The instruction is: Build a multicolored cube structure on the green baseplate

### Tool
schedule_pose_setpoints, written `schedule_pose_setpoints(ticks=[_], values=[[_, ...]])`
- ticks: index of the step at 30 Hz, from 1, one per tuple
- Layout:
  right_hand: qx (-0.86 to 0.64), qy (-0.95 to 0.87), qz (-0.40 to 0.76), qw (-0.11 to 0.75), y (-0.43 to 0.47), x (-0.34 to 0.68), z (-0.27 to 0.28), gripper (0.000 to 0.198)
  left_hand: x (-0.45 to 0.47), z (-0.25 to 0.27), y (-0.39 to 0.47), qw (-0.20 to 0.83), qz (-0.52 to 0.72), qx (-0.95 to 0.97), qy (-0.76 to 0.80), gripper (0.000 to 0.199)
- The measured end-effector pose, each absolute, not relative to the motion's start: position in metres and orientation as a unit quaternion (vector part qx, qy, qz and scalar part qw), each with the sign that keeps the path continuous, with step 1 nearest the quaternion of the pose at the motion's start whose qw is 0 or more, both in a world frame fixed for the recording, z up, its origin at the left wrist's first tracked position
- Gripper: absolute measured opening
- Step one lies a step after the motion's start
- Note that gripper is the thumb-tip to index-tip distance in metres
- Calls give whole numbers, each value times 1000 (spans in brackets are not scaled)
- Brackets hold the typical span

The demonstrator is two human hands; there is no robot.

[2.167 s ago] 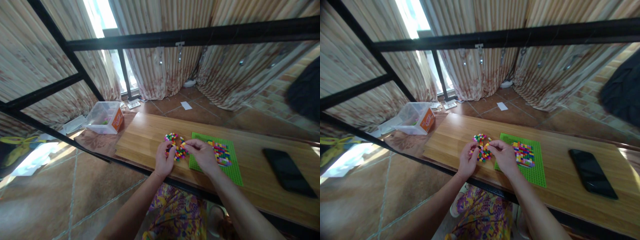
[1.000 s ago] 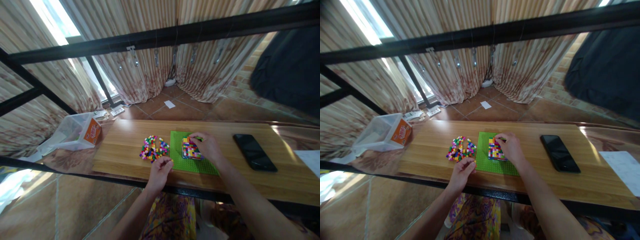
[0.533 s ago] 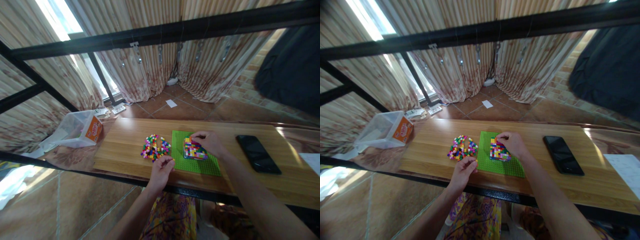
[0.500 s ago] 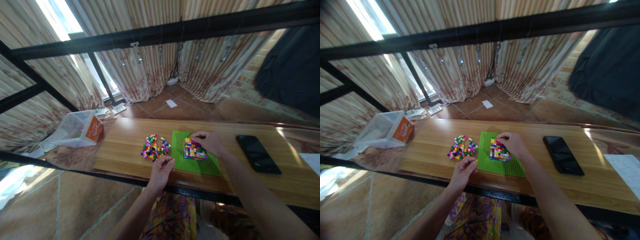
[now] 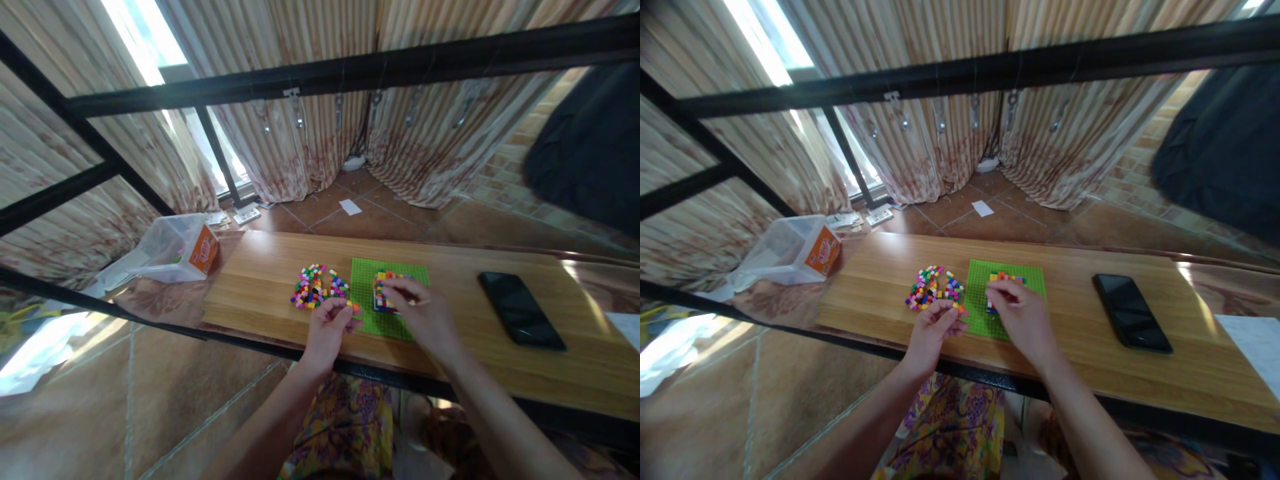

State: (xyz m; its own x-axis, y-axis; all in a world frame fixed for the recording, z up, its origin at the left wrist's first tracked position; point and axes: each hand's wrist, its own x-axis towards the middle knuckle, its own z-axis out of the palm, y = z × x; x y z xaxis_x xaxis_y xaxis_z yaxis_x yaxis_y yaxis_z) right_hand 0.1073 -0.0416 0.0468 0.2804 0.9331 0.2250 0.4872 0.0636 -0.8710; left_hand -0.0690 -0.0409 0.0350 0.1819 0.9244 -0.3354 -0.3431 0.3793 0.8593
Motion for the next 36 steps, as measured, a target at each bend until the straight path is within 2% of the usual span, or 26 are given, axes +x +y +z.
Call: schedule_pose_setpoints(ticks=[3,9,18,25,30,36], values=[[-611,-576,298,454,-62,79,50,27,-68,39,-45,698,462,329,437,33],[-599,-558,320,476,-68,65,47,19,-68,47,-51,688,468,358,423,28],[-582,-564,362,460,-80,67,52,20,-70,44,-48,647,444,468,406,23],[-561,-556,393,471,-93,73,41,17,-71,42,-52,760,384,349,392,30],[-624,-517,305,500,-86,98,33,21,-76,37,-42,713,412,349,446,32],[-728,-502,149,442,-49,127,38,26,-84,30,-31,663,435,364,488,26]])
